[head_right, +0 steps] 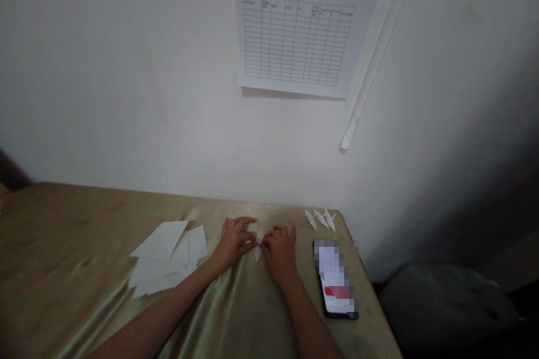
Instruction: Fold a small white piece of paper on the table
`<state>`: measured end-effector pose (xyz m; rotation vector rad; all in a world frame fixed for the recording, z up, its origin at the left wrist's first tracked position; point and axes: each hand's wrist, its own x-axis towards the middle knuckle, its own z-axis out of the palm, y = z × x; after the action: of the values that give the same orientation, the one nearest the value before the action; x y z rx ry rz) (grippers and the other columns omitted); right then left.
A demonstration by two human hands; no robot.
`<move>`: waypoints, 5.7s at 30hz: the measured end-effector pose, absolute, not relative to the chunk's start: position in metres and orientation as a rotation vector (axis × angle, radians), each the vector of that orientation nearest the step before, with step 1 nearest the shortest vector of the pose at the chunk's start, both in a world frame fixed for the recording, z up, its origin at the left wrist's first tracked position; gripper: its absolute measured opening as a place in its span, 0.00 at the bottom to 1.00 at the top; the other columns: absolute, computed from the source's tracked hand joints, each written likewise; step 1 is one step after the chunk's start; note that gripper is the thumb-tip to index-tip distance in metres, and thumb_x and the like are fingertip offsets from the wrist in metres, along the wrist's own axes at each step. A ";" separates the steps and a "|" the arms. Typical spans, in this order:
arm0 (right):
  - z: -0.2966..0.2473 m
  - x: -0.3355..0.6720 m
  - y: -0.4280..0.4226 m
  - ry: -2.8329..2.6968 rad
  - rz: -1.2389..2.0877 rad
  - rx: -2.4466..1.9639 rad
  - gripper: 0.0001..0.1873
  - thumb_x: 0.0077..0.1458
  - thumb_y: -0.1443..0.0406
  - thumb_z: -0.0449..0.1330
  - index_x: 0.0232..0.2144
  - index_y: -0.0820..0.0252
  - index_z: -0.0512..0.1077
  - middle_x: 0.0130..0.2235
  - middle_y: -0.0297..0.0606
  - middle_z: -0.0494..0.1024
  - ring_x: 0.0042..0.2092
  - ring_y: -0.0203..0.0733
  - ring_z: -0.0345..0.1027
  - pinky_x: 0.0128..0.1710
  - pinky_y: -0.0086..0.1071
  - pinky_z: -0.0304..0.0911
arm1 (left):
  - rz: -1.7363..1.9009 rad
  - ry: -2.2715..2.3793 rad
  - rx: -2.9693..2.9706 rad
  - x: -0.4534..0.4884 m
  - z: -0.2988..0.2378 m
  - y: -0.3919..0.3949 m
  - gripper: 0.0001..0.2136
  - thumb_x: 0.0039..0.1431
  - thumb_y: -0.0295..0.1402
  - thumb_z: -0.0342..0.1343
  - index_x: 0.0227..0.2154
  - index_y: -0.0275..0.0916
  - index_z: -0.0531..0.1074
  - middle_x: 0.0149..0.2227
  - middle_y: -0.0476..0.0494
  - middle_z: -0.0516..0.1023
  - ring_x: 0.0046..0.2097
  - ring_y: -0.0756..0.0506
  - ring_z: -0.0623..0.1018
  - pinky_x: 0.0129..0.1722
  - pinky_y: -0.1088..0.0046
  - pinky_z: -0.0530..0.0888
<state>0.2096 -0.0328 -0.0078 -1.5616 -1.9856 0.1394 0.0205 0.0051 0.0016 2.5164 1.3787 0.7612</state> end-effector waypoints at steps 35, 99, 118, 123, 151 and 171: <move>-0.022 0.202 -0.028 -1.854 0.127 -1.786 0.06 0.61 0.60 0.63 0.36 0.51 0.80 0.48 0.45 0.77 0.57 0.58 0.63 0.63 0.62 0.44 | 0.708 1.546 2.362 0.035 -0.001 0.000 0.04 0.57 0.35 0.66 0.35 0.44 0.79 0.73 0.42 0.56 0.70 0.30 0.58 0.64 0.27 0.51; -0.001 0.196 -0.046 -1.709 0.022 -1.920 0.12 0.60 0.59 0.64 0.46 0.40 0.81 0.47 0.42 0.73 0.51 0.51 0.64 0.58 0.45 0.51 | 0.522 1.628 2.390 0.028 0.007 0.001 0.19 0.60 0.45 0.63 0.54 0.69 0.74 0.74 0.52 0.51 0.71 0.27 0.56 0.65 0.27 0.41; -0.016 0.208 -0.031 -1.719 0.167 -1.787 0.05 0.52 0.60 0.71 0.34 0.46 0.83 0.45 0.38 0.76 0.52 0.48 0.65 0.60 0.43 0.51 | 0.566 1.590 2.340 0.021 0.008 0.007 0.11 0.58 0.41 0.66 0.44 0.63 0.81 0.70 0.52 0.63 0.69 0.31 0.60 0.65 0.29 0.47; -0.016 0.209 -0.031 -1.735 0.153 -1.773 0.05 0.55 0.60 0.70 0.36 0.45 0.83 0.46 0.38 0.77 0.53 0.48 0.64 0.60 0.42 0.52 | 0.656 1.578 2.317 0.019 0.007 0.008 0.09 0.58 0.37 0.67 0.40 0.59 0.83 0.68 0.52 0.65 0.68 0.32 0.61 0.65 0.31 0.48; 0.006 0.202 -0.047 -1.895 0.076 -1.711 0.06 0.61 0.63 0.60 0.34 0.54 0.79 0.43 0.37 0.81 0.54 0.48 0.65 0.69 0.57 0.31 | 0.691 1.636 2.337 0.021 0.007 0.006 0.09 0.61 0.41 0.64 0.44 0.60 0.82 0.66 0.47 0.68 0.66 0.33 0.63 0.66 0.32 0.48; -0.003 0.208 -0.035 -1.864 0.384 -1.668 0.06 0.60 0.61 0.64 0.34 0.48 0.83 0.48 0.37 0.80 0.57 0.48 0.65 0.66 0.56 0.39 | 0.625 1.554 2.420 0.026 0.005 0.005 0.06 0.58 0.36 0.66 0.38 0.53 0.81 0.68 0.47 0.64 0.68 0.32 0.61 0.64 0.29 0.48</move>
<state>0.2081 -0.0351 -0.0033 -1.6678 -1.8637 0.3838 0.0259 0.0051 0.0050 2.4199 1.5541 0.6248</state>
